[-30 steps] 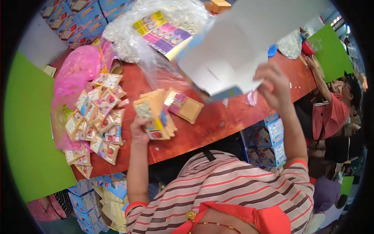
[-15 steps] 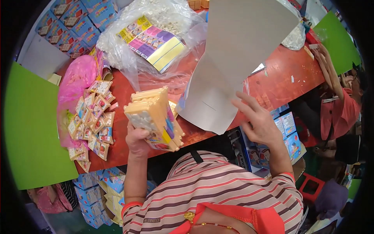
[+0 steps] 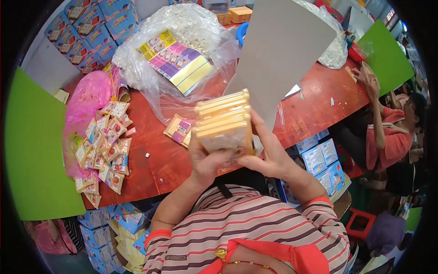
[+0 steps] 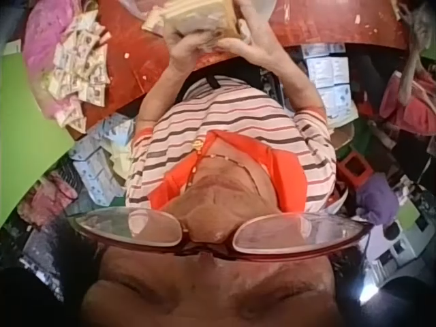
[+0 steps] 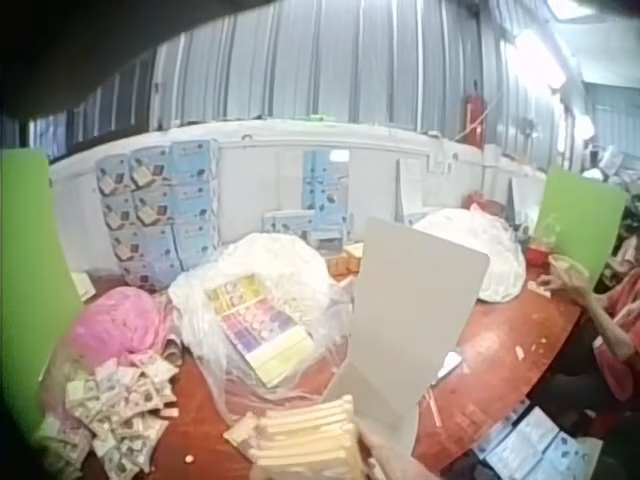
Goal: Packaging small stacks of items into paper sleeves and cardboard boxes.
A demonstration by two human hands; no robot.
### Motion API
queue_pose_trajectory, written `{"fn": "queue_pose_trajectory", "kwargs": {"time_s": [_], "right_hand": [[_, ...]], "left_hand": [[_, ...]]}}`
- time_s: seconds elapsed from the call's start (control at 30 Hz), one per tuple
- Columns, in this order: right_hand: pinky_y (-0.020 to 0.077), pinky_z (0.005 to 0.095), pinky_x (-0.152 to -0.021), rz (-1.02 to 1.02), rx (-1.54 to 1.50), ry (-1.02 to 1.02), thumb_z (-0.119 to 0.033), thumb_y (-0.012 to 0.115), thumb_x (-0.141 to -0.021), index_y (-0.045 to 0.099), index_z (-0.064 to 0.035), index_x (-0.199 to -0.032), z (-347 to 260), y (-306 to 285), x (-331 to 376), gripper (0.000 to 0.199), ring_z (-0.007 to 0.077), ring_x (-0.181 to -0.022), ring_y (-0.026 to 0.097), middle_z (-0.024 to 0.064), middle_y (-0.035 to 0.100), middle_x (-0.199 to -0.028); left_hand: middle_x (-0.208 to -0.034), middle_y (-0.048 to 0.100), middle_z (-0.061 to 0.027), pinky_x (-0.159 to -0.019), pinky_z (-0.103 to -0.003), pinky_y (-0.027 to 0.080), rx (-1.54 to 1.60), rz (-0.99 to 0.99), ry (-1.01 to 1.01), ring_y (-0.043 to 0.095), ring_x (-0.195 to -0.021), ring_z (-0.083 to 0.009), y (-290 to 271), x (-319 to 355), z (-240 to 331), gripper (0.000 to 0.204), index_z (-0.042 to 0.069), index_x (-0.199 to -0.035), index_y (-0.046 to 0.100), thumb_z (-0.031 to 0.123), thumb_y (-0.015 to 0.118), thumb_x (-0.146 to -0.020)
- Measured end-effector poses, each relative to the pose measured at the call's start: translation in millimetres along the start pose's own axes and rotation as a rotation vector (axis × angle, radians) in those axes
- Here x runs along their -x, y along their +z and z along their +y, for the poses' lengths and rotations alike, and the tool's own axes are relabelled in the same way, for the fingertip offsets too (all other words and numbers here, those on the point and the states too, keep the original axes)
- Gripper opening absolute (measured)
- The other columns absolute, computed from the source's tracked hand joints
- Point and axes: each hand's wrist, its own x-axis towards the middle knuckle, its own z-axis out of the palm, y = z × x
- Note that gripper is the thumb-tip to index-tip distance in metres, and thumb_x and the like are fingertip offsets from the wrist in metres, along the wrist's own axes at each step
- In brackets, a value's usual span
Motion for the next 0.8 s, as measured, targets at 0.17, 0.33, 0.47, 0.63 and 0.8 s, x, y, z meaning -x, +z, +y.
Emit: {"fn": "queue_pose_trajectory", "kwargs": {"time_s": [0.17, 0.33, 0.47, 0.63, 0.8], "right_hand": [[0.0333, 0.0337, -0.106, 0.041, -0.079, 0.096, -0.009, 0.074, -0.076, 0.024, -0.0003, -0.143, 21, -2, -6, 0.084, 0.0214, -0.127, 0.042, 0.0129, 0.045, -0.135], [0.0385, 0.0329, -0.102, 0.161, -0.260, 0.058, -0.003, 0.077, -0.068, 0.030, -0.0012, -0.139, 32, -7, -9, 0.086, 0.0205, -0.122, 0.048, 0.0123, 0.049, -0.129], [0.0479, 0.0331, -0.092, 0.351, -0.321, 0.101, 0.002, 0.075, -0.065, 0.042, -0.0005, -0.127, 6, -32, -22, 0.071, 0.0187, -0.107, 0.058, 0.0108, 0.057, -0.117], [0.0471, 0.0334, -0.093, 0.410, -0.325, 0.012, 0.002, 0.072, -0.066, 0.042, 0.0002, -0.126, 13, -68, -28, 0.068, 0.0201, -0.108, 0.058, 0.0108, 0.058, -0.116], [0.0448, 0.0340, -0.095, 0.294, -0.212, 0.166, -0.001, 0.073, -0.065, 0.039, 0.0030, -0.133, 37, -67, -36, 0.076, 0.0215, -0.107, 0.058, 0.0113, 0.058, -0.115]], "left_hand": [[-0.118, 0.055, -0.0097, -0.091, -0.033, 0.049, 0.079, -0.011, -0.012, 0.058, -0.107, -0.0182, 10, -8, -10, 0.060, 0.005, -0.131, 0.034, -0.002, 0.062, -0.079], [-0.131, 0.045, -0.0145, -0.101, -0.038, 0.042, -0.103, -0.097, -0.040, 0.048, -0.121, -0.0236, 17, -24, -8, 0.071, 0.004, -0.139, 0.029, 0.001, 0.063, -0.077], [-0.140, 0.036, -0.0208, -0.109, -0.041, 0.030, -0.553, -0.141, 0.119, 0.036, -0.132, -0.0302, 1, -43, 10, 0.081, 0.000, -0.145, 0.023, 0.008, 0.065, -0.076], [-0.142, 0.033, -0.0286, -0.110, -0.044, 0.027, -1.218, -0.099, 0.330, 0.032, -0.133, -0.0419, -37, -33, -10, 0.086, -0.005, -0.146, 0.018, 0.017, 0.064, -0.076], [-0.123, 0.052, -0.0264, -0.094, -0.044, 0.041, -1.147, 0.048, 0.125, 0.051, -0.112, -0.0414, -64, -29, -58, 0.061, 0.000, -0.137, 0.038, 0.012, 0.059, -0.081]]}}
